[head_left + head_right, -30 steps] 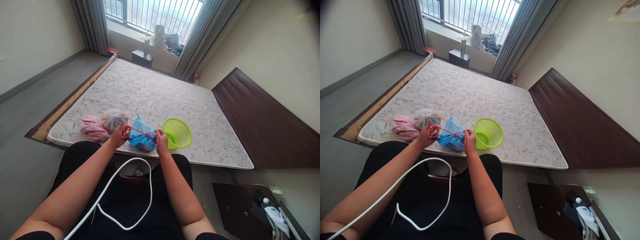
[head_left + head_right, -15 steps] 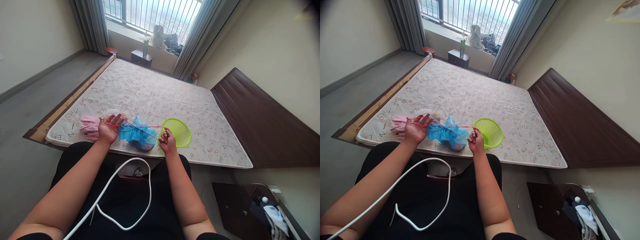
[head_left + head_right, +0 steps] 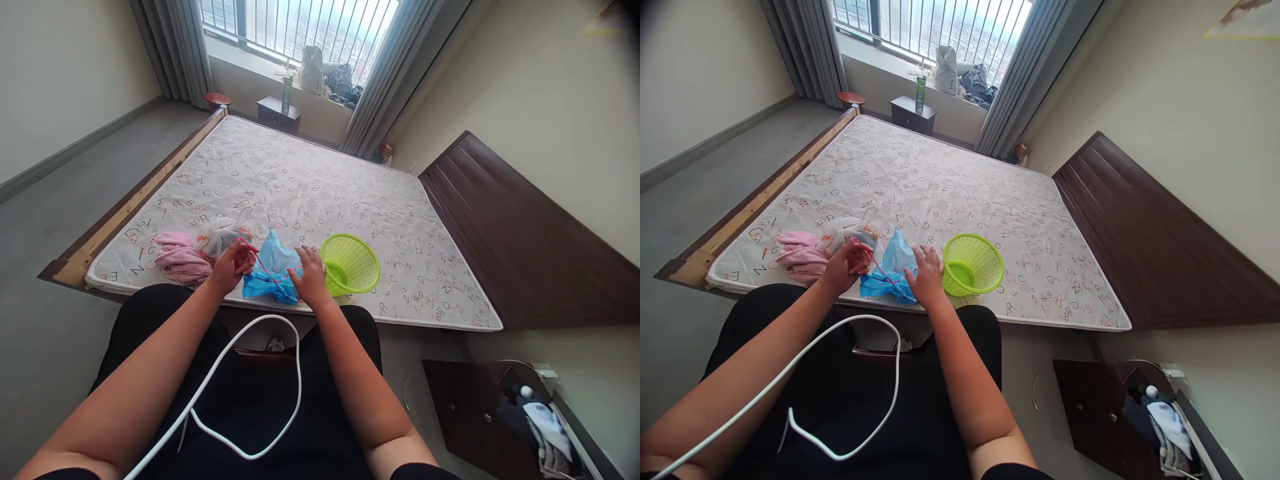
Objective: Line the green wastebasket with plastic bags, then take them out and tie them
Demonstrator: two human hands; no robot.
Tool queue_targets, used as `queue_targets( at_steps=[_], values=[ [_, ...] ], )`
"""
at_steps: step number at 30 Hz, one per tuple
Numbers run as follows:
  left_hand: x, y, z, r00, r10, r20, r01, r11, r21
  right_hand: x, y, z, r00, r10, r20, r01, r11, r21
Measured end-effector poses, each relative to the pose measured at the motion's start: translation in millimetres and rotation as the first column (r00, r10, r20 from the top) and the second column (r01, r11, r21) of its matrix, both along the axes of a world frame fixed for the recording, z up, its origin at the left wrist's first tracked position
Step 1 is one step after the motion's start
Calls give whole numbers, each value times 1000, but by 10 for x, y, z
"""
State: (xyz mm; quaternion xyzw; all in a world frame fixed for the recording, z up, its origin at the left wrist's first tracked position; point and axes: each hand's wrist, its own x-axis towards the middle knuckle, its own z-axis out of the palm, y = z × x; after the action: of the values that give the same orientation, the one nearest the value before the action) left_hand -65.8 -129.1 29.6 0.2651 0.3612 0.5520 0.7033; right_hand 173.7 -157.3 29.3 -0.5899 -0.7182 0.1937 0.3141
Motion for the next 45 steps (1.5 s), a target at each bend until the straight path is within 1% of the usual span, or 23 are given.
queue_targets(
  at_steps=[3, 5, 7, 9, 11, 13, 15, 17, 19, 21, 22, 24, 27, 29, 32, 34, 35, 37, 38, 40, 41, 43, 45],
  values=[
    [4, -61, 26, 997, -72, 34, 71, 997, 21, -222, -7, -196, 957, 278, 84, -254, 940, -226],
    [-44, -88, 51, 996, -65, 62, 64, 998, 13, -276, 2, -315, 940, 339, 48, -308, 898, -314],
    [-113, -94, 67, 998, -28, 54, 27, 1000, 8, -241, 27, -380, 966, 258, -11, -249, 922, -297],
    [-178, -65, 51, 1000, 15, -3, -15, 1000, 12, -140, 72, -375, 993, 85, -82, -102, 967, -233],
    [-220, 1, -13, 993, 37, -110, -38, 999, -7, -18, 128, -315, 978, -97, -183, 61, 979, -194],
    [-225, 81, -110, 962, 102, -255, -127, 988, -84, 77, 176, -229, 915, -222, -338, 159, 966, -206],
    [-182, 127, -203, 896, 226, -381, -307, 937, -165, 118, 200, -147, 815, -279, -508, 170, 953, -252],
    [-81, 95, -264, 832, 342, -436, -428, 897, -112, 100, 193, -79, 705, -302, -642, 142, 947, -290],
    [84, -28, -291, 819, 362, -445, -364, 928, 85, 40, 166, -23, 605, -325, -727, 124, 940, -318],
    [293, -203, -310, 814, 308, -492, -191, 943, 273, -36, 131, 34, 520, -351, -779, 101, 930, -352],
    [399, -287, -324, 798, 278, -535, -123, 944, 308, -71, 115, 65, 484, -361, -797, 82, 925, -370],
    [575, -405, -366, 751, 217, -624, -51, 961, 273, -118, 91, 139, 429, -367, -825, 27, 918, -395],
    [667, -387, -439, 721, 82, -688, 1, 993, 120, -95, 97, 272, 374, -345, -861, -37, 922, -385],
    [611, -273, -462, 775, 24, -631, -21, 1000, 11, -14, 137, 358, 337, -329, -882, -30, 933, -359],
    [460, -102, -434, 867, 82, -491, -154, 982, -108, 144, 202, 463, 283, -355, -891, 60, 934, -353],
    [387, -50, -387, 889, 121, -442, -201, 970, -138, 211, 182, 514, 323, -400, -858, 213, 914, -346],
    [368, -47, -361, 897, 123, -426, -202, 968, -147, 217, 140, 532, 385, -418, -823, 328, 895, -301],
    [360, -72, -308, 930, 115, -349, -183, 968, -171, 165, -6, 548, 572, -417, -706, 525, 848, -74],
    [367, -93, -284, 950, 102, -294, -160, 971, -178, 108, -94, 540, 686, -377, -622, 531, 844, 74],
    [387, -132, -241, 982, 64, -180, -96, 979, -177, -52, -244, 478, 893, -178, -413, 302, 918, 258],
    [394, -145, -223, 990, 40, -138, -64, 983, -171, -143, -284, 421, 947, -47, -319, 130, 961, 245],
    [394, -156, -195, 995, 1, -100, -17, 987, -160, -317, -263, 267, 971, 122, -206, -113, 992, 56],
    [377, -157, -167, 996, -30, -85, 16, 988, -157, -444, -125, 92, 978, 109, -179, -139, 977, -165]
  ],
)
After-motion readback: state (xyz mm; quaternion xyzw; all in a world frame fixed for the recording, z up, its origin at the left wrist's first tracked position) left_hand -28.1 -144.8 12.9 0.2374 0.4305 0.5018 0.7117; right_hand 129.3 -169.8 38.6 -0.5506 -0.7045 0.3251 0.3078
